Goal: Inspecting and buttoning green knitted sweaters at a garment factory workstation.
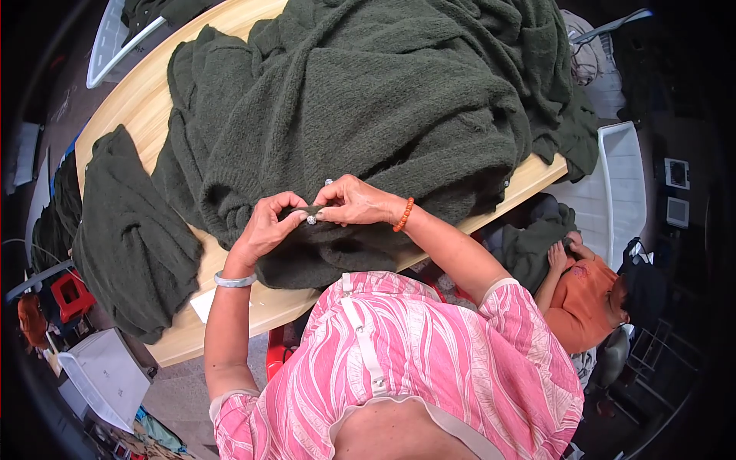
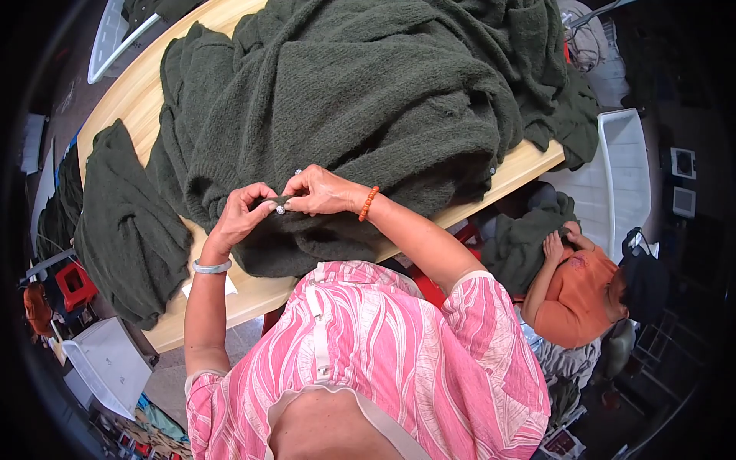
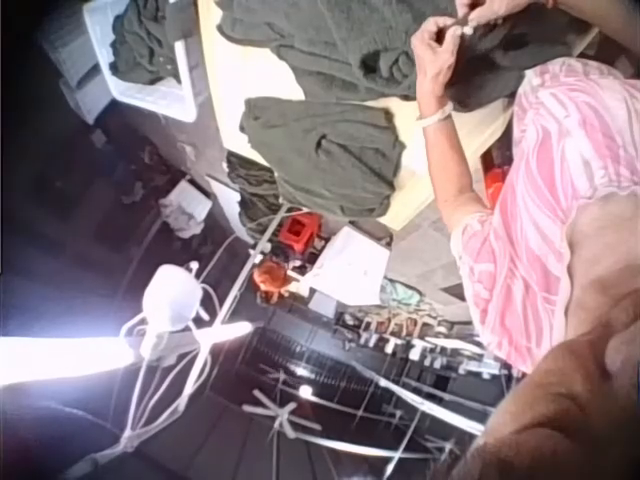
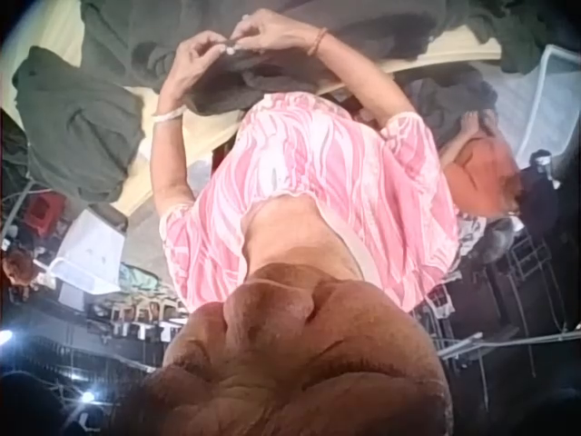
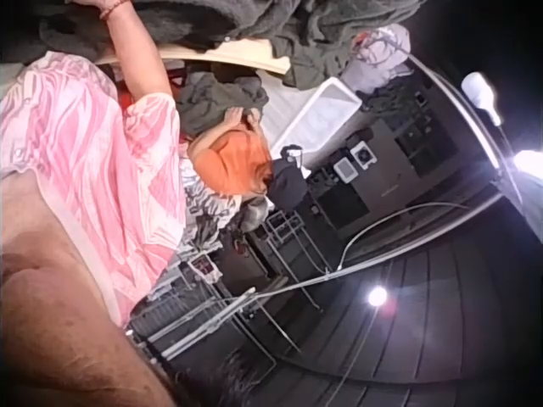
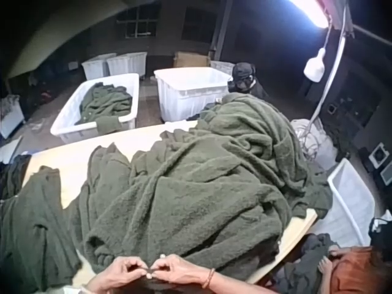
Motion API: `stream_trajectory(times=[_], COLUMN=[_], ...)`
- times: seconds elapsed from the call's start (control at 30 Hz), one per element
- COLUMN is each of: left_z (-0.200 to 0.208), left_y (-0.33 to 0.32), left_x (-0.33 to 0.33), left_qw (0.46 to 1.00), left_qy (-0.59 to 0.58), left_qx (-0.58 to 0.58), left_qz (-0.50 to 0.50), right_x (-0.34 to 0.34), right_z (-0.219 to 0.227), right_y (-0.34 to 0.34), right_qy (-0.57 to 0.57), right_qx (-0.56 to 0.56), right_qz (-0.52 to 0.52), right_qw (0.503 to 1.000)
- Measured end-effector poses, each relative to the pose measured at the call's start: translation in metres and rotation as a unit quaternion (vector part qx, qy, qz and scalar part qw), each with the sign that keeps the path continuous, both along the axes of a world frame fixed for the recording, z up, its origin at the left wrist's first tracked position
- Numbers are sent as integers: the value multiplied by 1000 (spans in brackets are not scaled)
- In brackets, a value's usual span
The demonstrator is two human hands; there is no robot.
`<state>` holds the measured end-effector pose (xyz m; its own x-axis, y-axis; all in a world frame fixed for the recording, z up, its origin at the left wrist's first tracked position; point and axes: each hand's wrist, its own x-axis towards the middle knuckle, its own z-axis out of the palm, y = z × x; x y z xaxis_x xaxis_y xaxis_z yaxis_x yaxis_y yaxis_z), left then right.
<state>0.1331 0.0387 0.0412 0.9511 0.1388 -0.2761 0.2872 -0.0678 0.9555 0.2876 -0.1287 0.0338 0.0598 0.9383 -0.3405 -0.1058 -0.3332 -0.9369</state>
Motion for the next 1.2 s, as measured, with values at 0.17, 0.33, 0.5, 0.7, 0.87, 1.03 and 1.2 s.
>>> stream_trajectory(times=[0.17,0.33,0.5,0.7,0.87,1.03,1.2], left_z=[4,-2,5,26,6,7,8], left_y=[2,3,-6,-41,-30,-29,-31], left_x=[2,-4,1,27,29,29,27], left_qw=[998,994,966,975,995,998,997], left_qy=[47,71,56,-99,45,59,73], left_qx=[15,80,248,201,74,-9,8], left_qz=[-26,11,44,-1,-51,-36,-38], right_x=[-3,13,37,35,34,28,25], right_z=[-5,8,19,24,18,10,19], right_y=[0,-9,-22,-21,-24,-26,-26], right_qy=[-117,-212,-229,-118,1,36,-192], right_qx=[32,-18,-63,-90,-50,-52,20], right_qz=[-15,40,36,10,-55,-57,10], right_qw=[993,976,971,989,997,996,981])
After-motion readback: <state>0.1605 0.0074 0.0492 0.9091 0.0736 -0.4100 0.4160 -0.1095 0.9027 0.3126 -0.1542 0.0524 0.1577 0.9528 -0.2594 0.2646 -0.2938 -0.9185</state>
